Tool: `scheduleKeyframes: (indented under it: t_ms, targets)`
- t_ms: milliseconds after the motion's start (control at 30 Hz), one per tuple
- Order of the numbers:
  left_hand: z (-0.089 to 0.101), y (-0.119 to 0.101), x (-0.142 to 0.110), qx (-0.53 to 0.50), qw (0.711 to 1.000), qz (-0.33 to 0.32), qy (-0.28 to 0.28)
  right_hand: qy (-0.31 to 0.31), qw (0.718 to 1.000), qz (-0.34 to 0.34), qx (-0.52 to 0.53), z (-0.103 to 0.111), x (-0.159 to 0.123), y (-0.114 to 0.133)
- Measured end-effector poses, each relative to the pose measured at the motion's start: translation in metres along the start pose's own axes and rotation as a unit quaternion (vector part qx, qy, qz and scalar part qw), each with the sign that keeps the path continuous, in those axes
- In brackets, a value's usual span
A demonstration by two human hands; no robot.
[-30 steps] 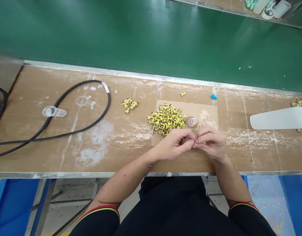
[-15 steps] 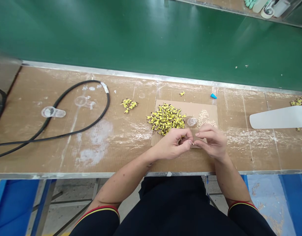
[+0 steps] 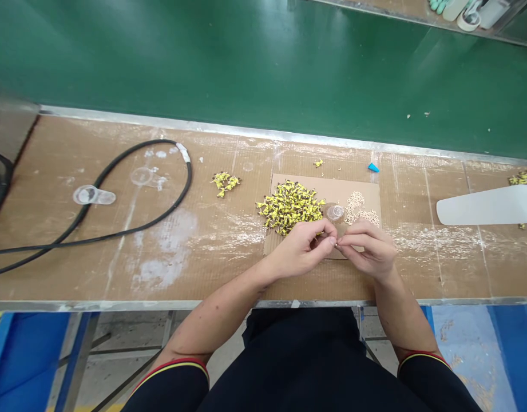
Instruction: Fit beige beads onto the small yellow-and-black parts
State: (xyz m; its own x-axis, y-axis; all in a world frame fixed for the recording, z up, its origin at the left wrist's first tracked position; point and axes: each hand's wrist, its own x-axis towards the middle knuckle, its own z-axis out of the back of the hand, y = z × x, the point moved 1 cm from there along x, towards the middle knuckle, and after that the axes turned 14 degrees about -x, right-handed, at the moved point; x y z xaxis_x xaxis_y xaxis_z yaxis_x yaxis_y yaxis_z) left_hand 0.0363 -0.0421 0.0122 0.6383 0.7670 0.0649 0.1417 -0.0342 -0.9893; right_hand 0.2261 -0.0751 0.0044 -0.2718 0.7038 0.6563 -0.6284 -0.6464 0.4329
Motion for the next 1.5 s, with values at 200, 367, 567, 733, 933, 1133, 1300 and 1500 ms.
scheduleKeyframes:
  t_ms: [200,367,567,733,933,1133,1300,1500]
  targets:
    - [-0.002,0.003,-0.002,0.064,0.993,-0.091,-0.04,0.006,1.0,-0.015,-0.004,0.0,0.002,0.004]
    - [-0.002,0.005,-0.004,0.095,0.985,-0.138,-0.038,-0.001,1.0,-0.011,-0.01,0.0,0.001,0.003]
    - [-0.002,0.003,-0.004,0.104,0.983,-0.143,-0.039,-0.009,1.0,-0.006,-0.025,0.0,0.002,0.002]
    - [0.001,0.001,-0.003,0.103,0.989,-0.106,-0.03,-0.008,1.0,-0.018,-0.011,0.0,0.002,0.002]
    - [0.021,-0.005,-0.003,0.052,0.989,-0.093,-0.102,0.01,0.995,-0.058,0.083,0.027,-0.003,-0.015]
    - [0.033,-0.002,-0.004,-0.012,0.98,-0.086,-0.177,0.089,0.98,-0.074,0.162,0.067,-0.004,-0.032]
    - [0.029,-0.004,-0.002,0.028,0.985,-0.087,-0.146,0.268,0.958,-0.084,0.056,0.055,-0.002,-0.034]
    - [0.029,-0.005,-0.001,0.077,0.982,-0.096,-0.143,0.368,0.923,-0.022,-0.113,0.014,-0.01,-0.032]
